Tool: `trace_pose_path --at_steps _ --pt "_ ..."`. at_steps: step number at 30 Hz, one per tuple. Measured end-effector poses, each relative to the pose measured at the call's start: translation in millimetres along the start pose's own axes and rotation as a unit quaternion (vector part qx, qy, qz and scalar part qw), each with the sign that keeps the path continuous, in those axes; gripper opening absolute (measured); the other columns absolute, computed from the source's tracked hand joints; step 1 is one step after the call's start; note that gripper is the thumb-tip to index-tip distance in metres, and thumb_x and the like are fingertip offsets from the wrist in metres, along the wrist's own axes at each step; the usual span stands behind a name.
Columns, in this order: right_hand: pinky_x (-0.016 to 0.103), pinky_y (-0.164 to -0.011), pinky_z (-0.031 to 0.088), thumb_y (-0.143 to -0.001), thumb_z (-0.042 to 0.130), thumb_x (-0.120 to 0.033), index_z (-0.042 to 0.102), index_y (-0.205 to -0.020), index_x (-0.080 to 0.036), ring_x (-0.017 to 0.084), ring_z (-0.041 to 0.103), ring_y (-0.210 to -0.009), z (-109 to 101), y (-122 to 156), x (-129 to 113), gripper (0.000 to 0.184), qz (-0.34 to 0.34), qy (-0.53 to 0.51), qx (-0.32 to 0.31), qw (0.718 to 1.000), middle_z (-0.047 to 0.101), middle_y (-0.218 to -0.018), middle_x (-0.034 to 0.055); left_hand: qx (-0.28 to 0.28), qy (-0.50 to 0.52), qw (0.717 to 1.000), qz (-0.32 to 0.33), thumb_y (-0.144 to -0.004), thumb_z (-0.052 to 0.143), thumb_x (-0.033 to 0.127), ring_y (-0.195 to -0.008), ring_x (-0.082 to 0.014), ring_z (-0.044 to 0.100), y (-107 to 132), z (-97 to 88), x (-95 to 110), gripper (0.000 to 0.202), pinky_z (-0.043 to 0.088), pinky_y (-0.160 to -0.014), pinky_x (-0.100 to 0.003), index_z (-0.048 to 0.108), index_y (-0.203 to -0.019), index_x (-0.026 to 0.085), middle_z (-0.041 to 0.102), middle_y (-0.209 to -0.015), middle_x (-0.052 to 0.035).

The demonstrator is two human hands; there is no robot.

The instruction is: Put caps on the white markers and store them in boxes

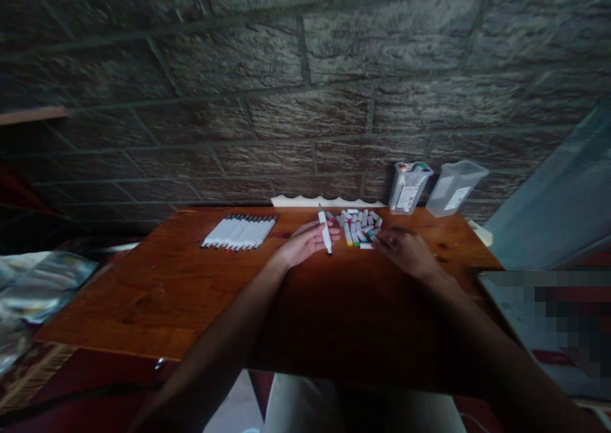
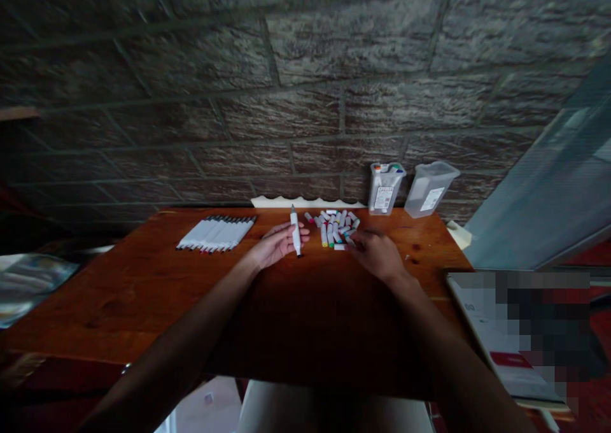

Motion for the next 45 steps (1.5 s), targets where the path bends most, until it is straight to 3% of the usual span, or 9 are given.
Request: trace_pose_path --at_steps 8,12,19,23,25,31,45 --pt "0.028 -0.088 0.046 -0.088 0.055 -0.035 0.070 -0.108 -0.026 0.017 0.061 -0.094 9 2 -3 0.026 0.017 0.008 -0.035 0.999 0.066 -0.106 0.0051 0.051 0.019 0.998 0.022 -0.084 0.060 0.012 -0.099 -0.0231 0.068 2 -4.9 10 0.039 0.052 -0.093 -0.039 0.060 -0.123 0.014 0.066 -0.117 -0.0141" --pt "0.030 -0.094 0.045 -0.089 0.055 -0.031 0.071 -0.099 -0.025 0.019 0.058 -0.101 7 4 -12 0.020 0.002 0.008 -0.038 0.999 0.065 -0.108 0.0043 0.081 0.043 0.995 0.033 -0.084 0.057 0.010 -0.104 -0.0237 0.066 0 -13.9 13 0.042 0.050 -0.099 -0.041 0.057 -0.125 0.012 0.064 -0.120 -0.0154" --pt "0.033 -0.093 0.044 -0.089 0.057 -0.036 0.067 -0.112 -0.023 0.019 0.055 -0.102 1 1 -20 0.029 -0.054 0.014 0.020 0.998 0.063 -0.112 0.0073 0.114 0.066 0.991 0.024 -0.084 0.051 0.008 -0.109 -0.0237 0.064 -1 -19.7 16 0.049 0.047 -0.102 -0.042 0.051 -0.132 0.012 0.064 -0.121 -0.0152" --pt "0.035 -0.096 0.040 -0.090 0.056 -0.034 0.071 -0.090 -0.019 0.019 0.054 -0.100 8 -2 -34 0.022 -0.063 0.039 -0.001 0.997 0.066 -0.100 0.0071 0.135 0.046 0.990 0.002 -0.084 0.047 0.007 -0.100 -0.0209 0.067 1 -12.9 16 0.050 0.051 -0.096 -0.041 0.051 -0.133 0.015 0.066 -0.115 -0.0125" --pt "0.035 -0.099 0.038 -0.090 0.055 -0.035 0.071 -0.090 -0.018 0.019 0.054 -0.102 11 -6 -37 0.023 -0.066 0.039 -0.012 0.997 0.066 -0.102 0.0069 0.152 0.029 0.988 -0.005 -0.086 0.046 0.008 -0.093 -0.0182 0.068 0 -12.1 16 0.049 0.053 -0.091 -0.037 0.052 -0.133 0.017 0.067 -0.111 -0.0102" --pt "0.032 -0.097 0.038 -0.091 0.054 -0.040 0.069 -0.096 -0.016 0.019 0.052 -0.103 5 -9 -23 0.029 -0.032 0.041 0.029 0.998 0.064 -0.106 0.0080 0.185 -0.006 0.982 -0.043 -0.095 0.036 0.010 -0.063 -0.0093 0.060 -6 -12.9 15 0.037 0.053 -0.065 -0.020 0.061 -0.122 0.019 0.069 -0.084 -0.0013" --pt "0.027 -0.087 0.043 -0.090 0.056 -0.035 0.068 -0.101 -0.019 0.017 0.057 -0.097 7 -3 -28 0.022 -0.026 0.000 0.012 1.000 0.065 -0.104 0.0058 0.166 -0.024 0.986 -0.018 -0.095 0.040 0.009 -0.067 -0.0117 0.063 -7 -15.1 14 0.028 0.055 -0.063 -0.024 0.067 -0.101 0.017 0.070 -0.084 -0.0007"
Point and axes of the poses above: each hand's wrist, its own y-axis away from the middle knuckle, its own z-axis out of the palm, x = y × z, the point moved 6 cm from there along -y, towards the middle knuckle
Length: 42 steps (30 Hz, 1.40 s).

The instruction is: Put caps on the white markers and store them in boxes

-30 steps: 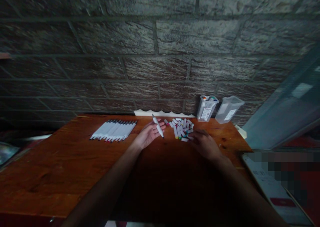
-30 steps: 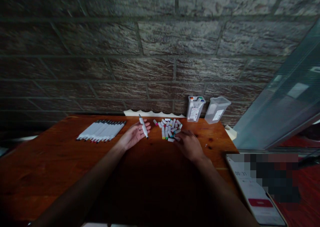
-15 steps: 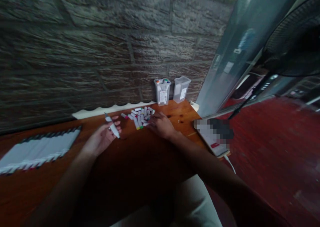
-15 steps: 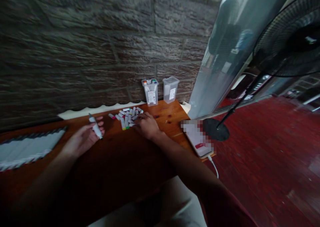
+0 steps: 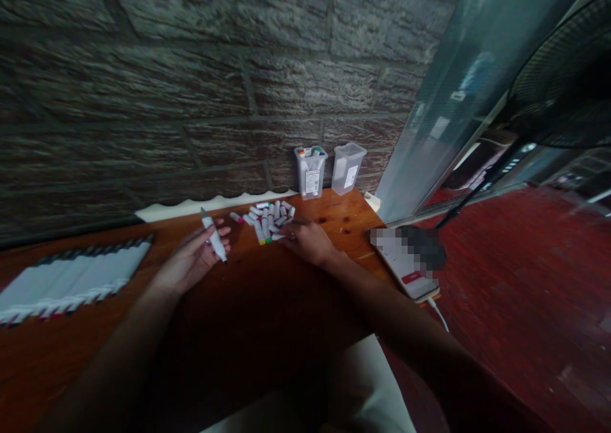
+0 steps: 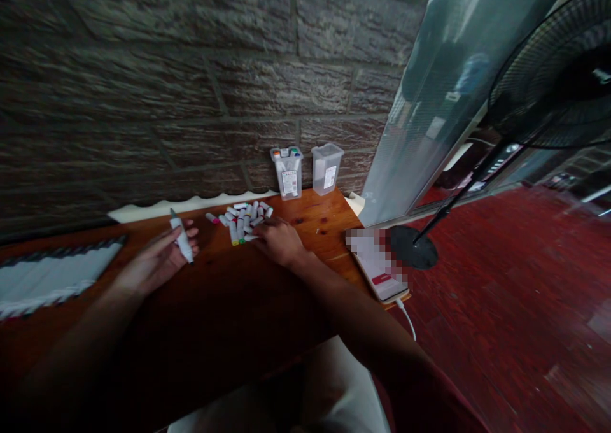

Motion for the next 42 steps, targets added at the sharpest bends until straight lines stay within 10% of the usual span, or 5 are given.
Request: trace_pose_path --at_steps 30,42 --pt "0.029 -0.083 0.051 -0.094 0.047 -0.032 0.069 -0.101 -0.023 0.017 0.061 -0.093 -1 13 9 0.024 0.019 -0.047 0.026 0.998 0.067 -0.103 0.0068 -0.104 0.114 0.988 -0.012 -0.088 0.063 0.020 -0.094 -0.0166 0.066 3 1.0 -13 0.026 0.052 -0.087 -0.029 0.066 -0.113 0.016 0.065 -0.119 -0.0103" --pt "0.025 -0.070 0.050 -0.091 0.054 -0.034 0.071 -0.093 -0.021 0.015 0.062 -0.079 -13 18 9 0.021 0.027 -0.037 0.056 0.997 0.067 -0.091 0.0069 -0.112 0.122 0.984 -0.060 -0.078 0.072 0.017 -0.082 -0.0152 0.066 7 8.5 -19 0.036 0.054 -0.077 -0.028 0.065 -0.114 0.015 0.067 -0.100 -0.0069"
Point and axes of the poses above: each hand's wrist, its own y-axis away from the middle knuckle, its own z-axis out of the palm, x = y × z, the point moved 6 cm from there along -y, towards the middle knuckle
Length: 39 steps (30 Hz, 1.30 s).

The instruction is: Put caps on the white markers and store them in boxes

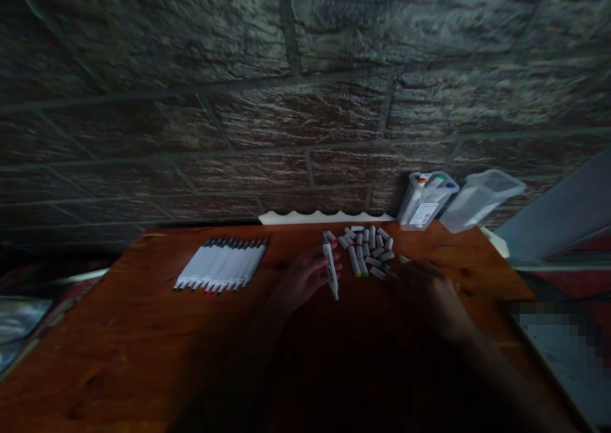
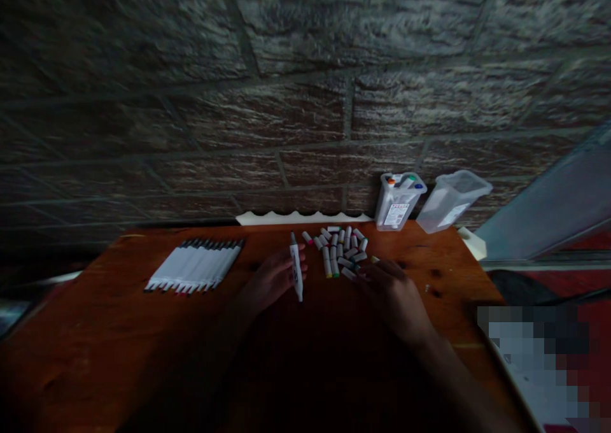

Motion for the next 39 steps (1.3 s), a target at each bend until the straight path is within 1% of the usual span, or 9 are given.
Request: trace_pose_path --at_steps 5,13,17,20,23,25,32,35,39 --pt "0.023 -0.067 0.048 -0.091 0.055 -0.036 0.069 -0.096 -0.020 0.013 0.060 -0.075 -4 -1 6 0.022 0.052 -0.009 0.025 0.998 0.065 -0.092 0.0058 0.004 0.000 1.000 0.001 -0.081 0.068 0.016 -0.095 -0.0192 0.067 -1 -0.4 1 0.034 0.055 -0.082 -0.029 0.064 -0.115 0.015 0.067 -0.111 -0.0088" --pt "0.030 -0.081 0.050 -0.091 0.055 -0.035 0.070 -0.097 -0.020 0.018 0.060 -0.089 8 -2 14 0.022 0.046 0.009 0.034 0.998 0.064 -0.098 0.0077 0.000 0.020 1.000 0.016 -0.082 0.066 0.012 -0.097 -0.0178 0.067 -2 0.8 5 0.027 0.056 -0.086 -0.029 0.066 -0.109 0.013 0.066 -0.117 -0.0086" --pt "0.033 -0.088 0.051 -0.092 0.052 -0.030 0.067 -0.109 -0.019 0.019 0.059 -0.097 8 -18 20 0.026 0.036 0.012 0.024 0.999 0.063 -0.108 0.0088 0.015 0.019 0.999 0.029 -0.083 0.064 0.011 -0.098 -0.0176 0.067 -2 1.0 8 0.028 0.056 -0.086 -0.028 0.066 -0.111 0.013 0.065 -0.119 -0.0087" --pt "0.033 -0.093 0.050 -0.092 0.050 -0.026 0.066 -0.114 -0.020 0.020 0.059 -0.104 15 -37 19 0.028 0.000 0.016 -0.019 1.000 0.063 -0.114 0.0088 0.011 0.007 1.000 0.027 -0.083 0.063 0.011 -0.099 -0.0184 0.067 -3 4.3 9 0.031 0.056 -0.086 -0.029 0.065 -0.114 0.013 0.064 -0.121 -0.0102" --pt "0.032 -0.096 0.049 -0.092 0.049 -0.024 0.069 -0.105 -0.021 0.019 0.059 -0.105 28 -54 16 0.025 -0.030 0.029 -0.090 0.995 0.065 -0.111 0.0089 -0.011 0.000 1.000 0.013 -0.083 0.062 0.012 -0.096 -0.0180 0.067 -4 10.2 6 0.033 0.056 -0.084 -0.027 0.064 -0.117 0.013 0.064 -0.121 -0.0115" --pt "0.032 -0.095 0.049 -0.090 0.052 -0.025 0.071 -0.101 -0.020 0.019 0.060 -0.103 35 -62 17 0.022 -0.014 0.043 -0.127 0.991 0.065 -0.111 0.0094 -0.028 0.001 1.000 -0.002 -0.084 0.062 0.013 -0.089 -0.0164 0.068 -5 13.6 4 0.033 0.056 -0.079 -0.025 0.064 -0.117 0.013 0.065 -0.119 -0.0118" --pt "0.035 -0.094 0.048 -0.087 0.055 -0.025 0.071 -0.102 -0.017 0.024 0.060 -0.105 38 -65 11 0.023 0.016 0.102 -0.200 0.974 0.066 -0.107 0.0109 -0.114 0.005 0.992 -0.057 -0.079 0.070 0.016 -0.077 -0.0148 0.068 -1 20.8 -8 0.033 0.053 -0.068 -0.023 0.066 -0.111 0.013 0.067 -0.108 -0.0126" --pt "0.036 -0.088 0.050 -0.087 0.056 -0.028 0.070 -0.101 -0.017 0.023 0.062 -0.097 26 -63 6 0.023 0.045 0.091 -0.185 0.977 0.066 -0.104 0.0116 -0.161 -0.001 0.985 -0.066 -0.076 0.074 0.018 -0.076 -0.0153 0.067 2 25.6 -12 0.032 0.053 -0.068 -0.025 0.067 -0.108 0.013 0.067 -0.102 -0.0112" --pt "0.030 -0.078 0.051 -0.087 0.056 -0.027 0.067 -0.106 -0.017 0.018 0.063 -0.085 -1 -57 2 0.024 0.049 -0.018 -0.098 0.994 0.067 -0.100 0.0097 -0.195 -0.017 0.976 -0.091 -0.071 0.080 0.021 -0.067 -0.0131 0.064 7 29.7 -17 0.035 0.051 -0.062 -0.022 0.069 -0.103 0.011 0.066 -0.088 -0.0083"
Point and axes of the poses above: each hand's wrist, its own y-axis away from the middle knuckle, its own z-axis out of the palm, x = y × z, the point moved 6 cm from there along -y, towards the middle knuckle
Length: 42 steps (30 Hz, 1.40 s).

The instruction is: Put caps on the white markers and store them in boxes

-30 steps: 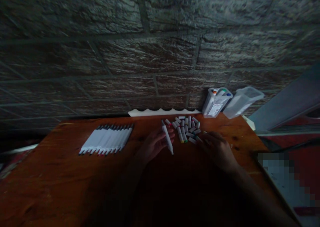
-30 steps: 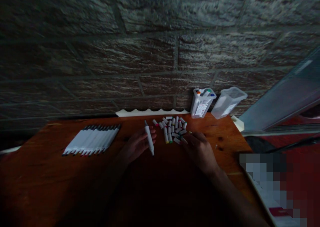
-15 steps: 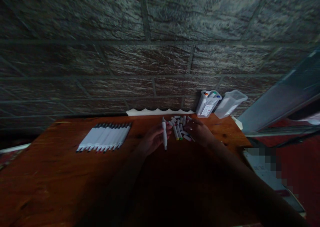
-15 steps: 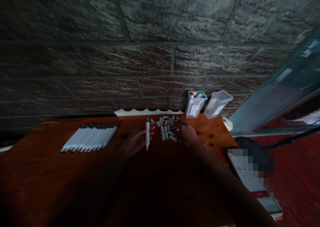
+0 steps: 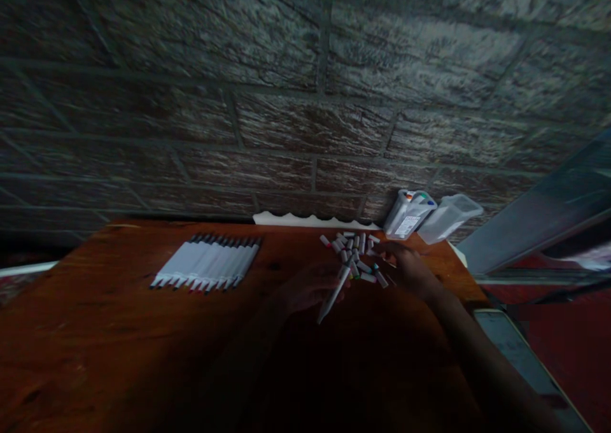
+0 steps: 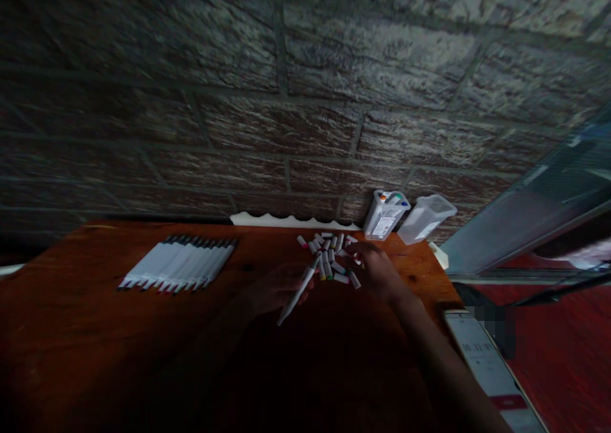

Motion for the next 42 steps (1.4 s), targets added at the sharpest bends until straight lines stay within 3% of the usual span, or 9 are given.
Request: trace_pose_path --at_steps 3,8,12,16,26,30,34,38,42 --pt "0.027 -0.075 0.051 -0.087 0.059 -0.031 0.064 -0.112 -0.020 0.015 0.063 -0.085 -8 12 4 0.028 -0.010 -0.166 0.040 0.985 0.066 -0.104 0.0077 -0.002 -0.003 1.000 -0.021 -0.065 0.084 0.024 -0.065 -0.0136 0.063 2 0.6 -3 0.039 0.050 -0.060 -0.022 0.070 -0.099 0.009 0.066 -0.084 -0.0095" --pt "0.026 -0.067 0.051 -0.078 0.071 -0.031 0.068 -0.105 -0.023 0.012 0.061 -0.075 12 29 24 0.028 0.074 -0.434 0.035 0.897 0.067 -0.098 0.0040 -0.024 -0.023 0.999 -0.039 -0.062 0.086 0.027 -0.062 -0.0143 0.063 1 4.7 -8 0.036 0.050 -0.056 -0.022 0.074 -0.093 0.013 0.068 -0.082 -0.0090" --pt "0.025 -0.063 0.050 -0.072 0.076 -0.028 0.071 -0.103 -0.025 0.011 0.060 -0.070 26 38 30 0.031 0.141 -0.524 0.022 0.839 0.069 -0.092 0.0031 -0.025 -0.049 0.996 -0.075 -0.058 0.088 0.031 -0.061 -0.0142 0.062 1 8.9 -13 0.039 0.049 -0.056 -0.022 0.075 -0.090 0.013 0.069 -0.080 -0.0090" --pt "0.022 -0.064 0.050 -0.069 0.079 -0.024 0.071 -0.102 -0.029 0.010 0.061 -0.073 22 42 24 0.034 0.160 -0.563 0.043 0.809 0.069 -0.094 0.0018 -0.017 -0.067 0.994 -0.088 -0.057 0.088 0.031 -0.061 -0.0145 0.062 1 10.3 -13 0.038 0.048 -0.056 -0.023 0.075 -0.088 0.013 0.070 -0.080 -0.0096" --pt "0.024 -0.058 0.048 -0.068 0.079 -0.028 0.072 -0.100 -0.025 0.010 0.057 -0.065 14 44 15 0.033 0.167 -0.543 0.043 0.822 0.068 -0.084 0.0030 -0.014 -0.012 0.997 -0.079 -0.062 0.086 0.023 -0.066 -0.0142 0.064 -3 15.6 -13 0.038 0.052 -0.063 -0.024 0.072 -0.096 0.012 0.069 -0.085 -0.0085" --pt "0.021 -0.052 0.045 -0.072 0.075 -0.037 0.071 -0.095 -0.022 0.010 0.055 -0.061 24 42 14 0.027 0.190 -0.551 0.049 0.811 0.064 -0.074 0.0023 0.040 0.071 0.997 0.018 -0.079 0.072 0.015 -0.082 -0.0171 0.068 -9 6.8 -3 0.025 0.055 -0.080 -0.029 0.067 -0.103 0.013 0.068 -0.098 -0.0084" --pt "0.017 -0.046 0.039 -0.073 0.074 -0.045 0.067 -0.078 -0.017 0.006 0.047 -0.053 37 43 3 0.030 0.186 -0.550 0.033 0.814 0.058 -0.067 0.0008 0.135 0.139 0.968 0.160 -0.090 0.055 0.009 -0.102 -0.0182 0.066 -8 -11.5 16 0.020 0.052 -0.095 -0.033 0.063 -0.108 0.013 0.067 -0.108 -0.0078" --pt "0.016 -0.044 0.036 -0.069 0.077 -0.045 0.066 -0.080 -0.016 0.005 0.044 -0.050 46 44 -4 0.033 0.199 -0.542 0.051 0.815 0.057 -0.066 -0.0006 0.190 0.166 0.946 0.204 -0.092 0.051 0.009 -0.106 -0.0167 0.065 -1 -20.4 26 0.019 0.053 -0.093 -0.030 0.061 -0.108 0.013 0.066 -0.111 -0.0060" --pt "0.018 -0.046 0.037 -0.071 0.074 -0.044 0.067 -0.084 -0.017 0.005 0.045 -0.052 50 46 -10 0.031 0.207 -0.561 0.080 0.798 0.058 -0.068 -0.0009 0.167 0.167 0.946 0.220 -0.091 0.052 0.008 -0.103 -0.0153 0.065 2 -19.4 32 0.016 0.056 -0.083 -0.023 0.060 -0.104 0.013 0.064 -0.117 -0.0067"
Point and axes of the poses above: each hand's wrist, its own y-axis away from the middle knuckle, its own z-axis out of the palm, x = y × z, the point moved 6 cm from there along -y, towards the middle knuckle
